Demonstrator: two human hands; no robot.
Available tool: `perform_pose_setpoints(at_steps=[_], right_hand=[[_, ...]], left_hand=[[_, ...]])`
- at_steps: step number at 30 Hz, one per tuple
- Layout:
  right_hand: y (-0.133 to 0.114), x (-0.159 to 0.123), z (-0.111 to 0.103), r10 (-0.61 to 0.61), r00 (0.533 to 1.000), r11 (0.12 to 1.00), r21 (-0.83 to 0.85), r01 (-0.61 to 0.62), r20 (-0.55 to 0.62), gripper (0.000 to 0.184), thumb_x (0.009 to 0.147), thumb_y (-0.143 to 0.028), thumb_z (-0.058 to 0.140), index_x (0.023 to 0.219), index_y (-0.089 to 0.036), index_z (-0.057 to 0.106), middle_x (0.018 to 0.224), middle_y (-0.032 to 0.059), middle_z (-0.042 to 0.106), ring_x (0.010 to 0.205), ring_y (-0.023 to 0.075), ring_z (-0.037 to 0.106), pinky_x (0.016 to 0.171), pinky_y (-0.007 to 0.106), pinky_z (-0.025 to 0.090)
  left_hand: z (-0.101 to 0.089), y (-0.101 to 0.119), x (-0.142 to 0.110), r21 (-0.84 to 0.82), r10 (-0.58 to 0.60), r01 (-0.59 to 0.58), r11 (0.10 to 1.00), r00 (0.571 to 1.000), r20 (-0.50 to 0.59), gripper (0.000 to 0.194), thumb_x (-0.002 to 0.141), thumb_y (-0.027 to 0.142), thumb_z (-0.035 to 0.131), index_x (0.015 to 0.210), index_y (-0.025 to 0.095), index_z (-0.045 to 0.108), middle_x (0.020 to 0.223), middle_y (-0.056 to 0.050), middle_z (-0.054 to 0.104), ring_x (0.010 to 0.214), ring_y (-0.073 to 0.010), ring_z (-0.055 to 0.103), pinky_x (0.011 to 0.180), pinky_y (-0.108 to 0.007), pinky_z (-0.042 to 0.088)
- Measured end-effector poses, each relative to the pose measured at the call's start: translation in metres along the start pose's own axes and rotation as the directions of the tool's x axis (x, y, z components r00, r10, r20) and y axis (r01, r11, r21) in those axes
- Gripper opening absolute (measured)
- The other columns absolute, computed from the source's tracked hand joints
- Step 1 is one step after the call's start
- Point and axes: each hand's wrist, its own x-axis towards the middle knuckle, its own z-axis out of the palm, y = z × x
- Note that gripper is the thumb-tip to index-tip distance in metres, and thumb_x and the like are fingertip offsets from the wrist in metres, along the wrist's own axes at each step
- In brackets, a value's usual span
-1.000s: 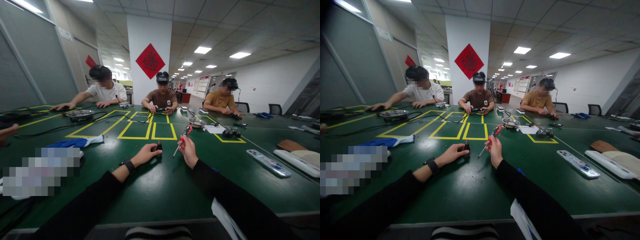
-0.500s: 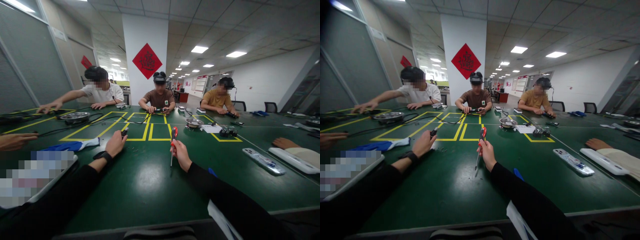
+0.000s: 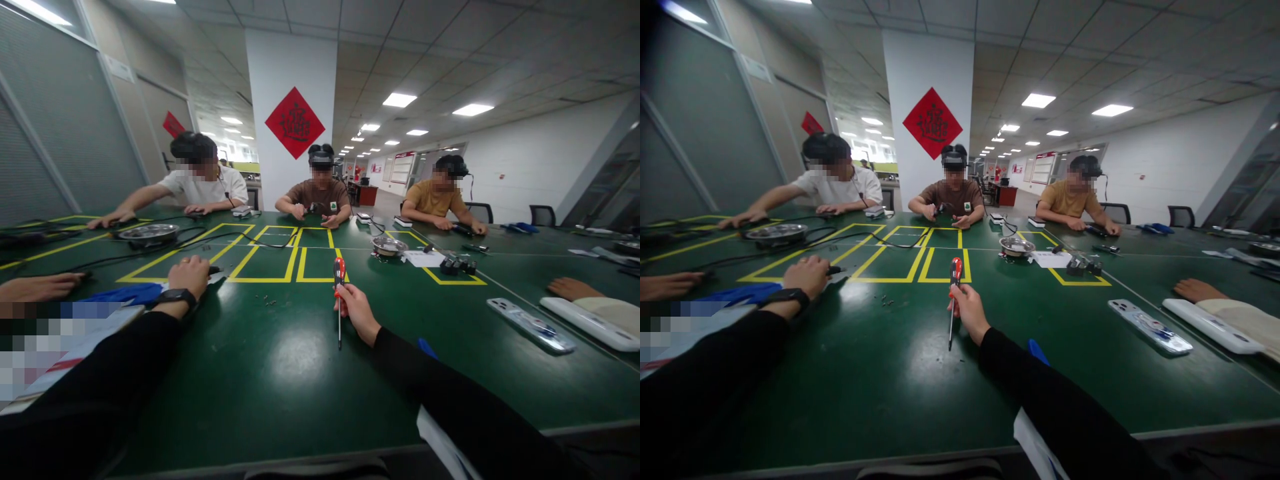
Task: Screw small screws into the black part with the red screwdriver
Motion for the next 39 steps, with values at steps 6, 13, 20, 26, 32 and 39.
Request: perform_pose_setpoints(at_steps=[6,13,20,26,32,39], right_hand=[[-0.001,0.001,0.001,0.001,1.000,1.000,-0.022,-0.001,0.003,0.030,0.079,-0.045,0.052,0.078,-0.016,0.054,0.050,-0.0032,0.055,0.037,0.0056,0.040,0.038,0.017,0.030],[-0.005,0.001,0.005,0.015,1.000,0.999,-0.049,-0.015,-0.003,0.027,0.080,-0.043,0.051,0.077,-0.016,0.053,0.049,-0.0034,0.054,0.036,0.0057,0.040,0.038,0.017,0.029],[-0.001,0.002,0.003,0.008,1.000,0.999,-0.053,-0.008,0.000,0.029,0.079,-0.046,0.051,0.077,-0.017,0.053,0.050,-0.0035,0.055,0.037,0.0057,0.040,0.038,0.018,0.030],[0.001,0.004,0.003,0.006,1.000,0.999,-0.042,-0.006,0.008,0.028,0.080,-0.044,0.051,0.078,-0.016,0.053,0.049,-0.0037,0.054,0.037,0.0057,0.040,0.038,0.017,0.031],[0.000,0.003,0.004,0.009,1.000,0.999,-0.046,-0.009,0.003,0.028,0.079,-0.044,0.052,0.078,-0.017,0.053,0.049,-0.0039,0.054,0.036,0.0061,0.040,0.038,0.018,0.030],[-0.005,0.000,0.006,0.004,1.000,0.995,-0.099,-0.005,-0.011,0.031,0.081,-0.047,0.046,0.080,-0.016,0.053,0.051,-0.0029,0.053,0.038,0.0067,0.040,0.039,0.019,0.030]], left_hand=[[-0.009,-0.002,0.011,-0.039,0.065,-0.064,0.997,0.998,0.026,0.022,0.084,0.019,0.045,0.102,0.015,0.057,0.108,-0.009,0.050,0.100,-0.0236,0.039,0.079,-0.029,0.031],[-0.008,-0.007,0.023,-0.102,0.135,-0.132,0.986,0.991,0.025,0.029,0.084,0.010,0.038,0.098,0.017,0.062,0.099,-0.008,0.050,0.098,-0.0222,0.037,0.078,-0.029,0.029],[-0.009,-0.007,0.040,-0.220,0.250,-0.252,0.942,0.967,-0.040,0.024,0.081,0.009,0.041,0.082,0.016,0.064,0.086,-0.004,0.049,0.096,-0.0194,0.039,0.087,-0.033,0.024],[-0.010,0.000,0.044,-0.311,0.285,-0.302,0.901,0.953,-0.100,0.021,0.076,0.006,0.046,0.069,0.013,0.064,0.077,-0.004,0.050,0.093,-0.0190,0.042,0.089,-0.034,0.023],[-0.020,0.006,0.043,-0.424,0.218,-0.243,0.872,0.970,-0.107,0.020,0.071,0.001,0.050,0.057,0.011,0.061,0.065,-0.001,0.047,0.086,-0.0168,0.045,0.091,-0.032,0.023],[-0.038,0.018,0.032,-0.611,-0.055,-0.023,0.792,0.992,-0.110,0.016,0.069,0.012,0.063,0.085,0.010,0.064,0.069,-0.001,0.051,0.092,-0.0214,0.048,0.093,-0.038,0.029]])
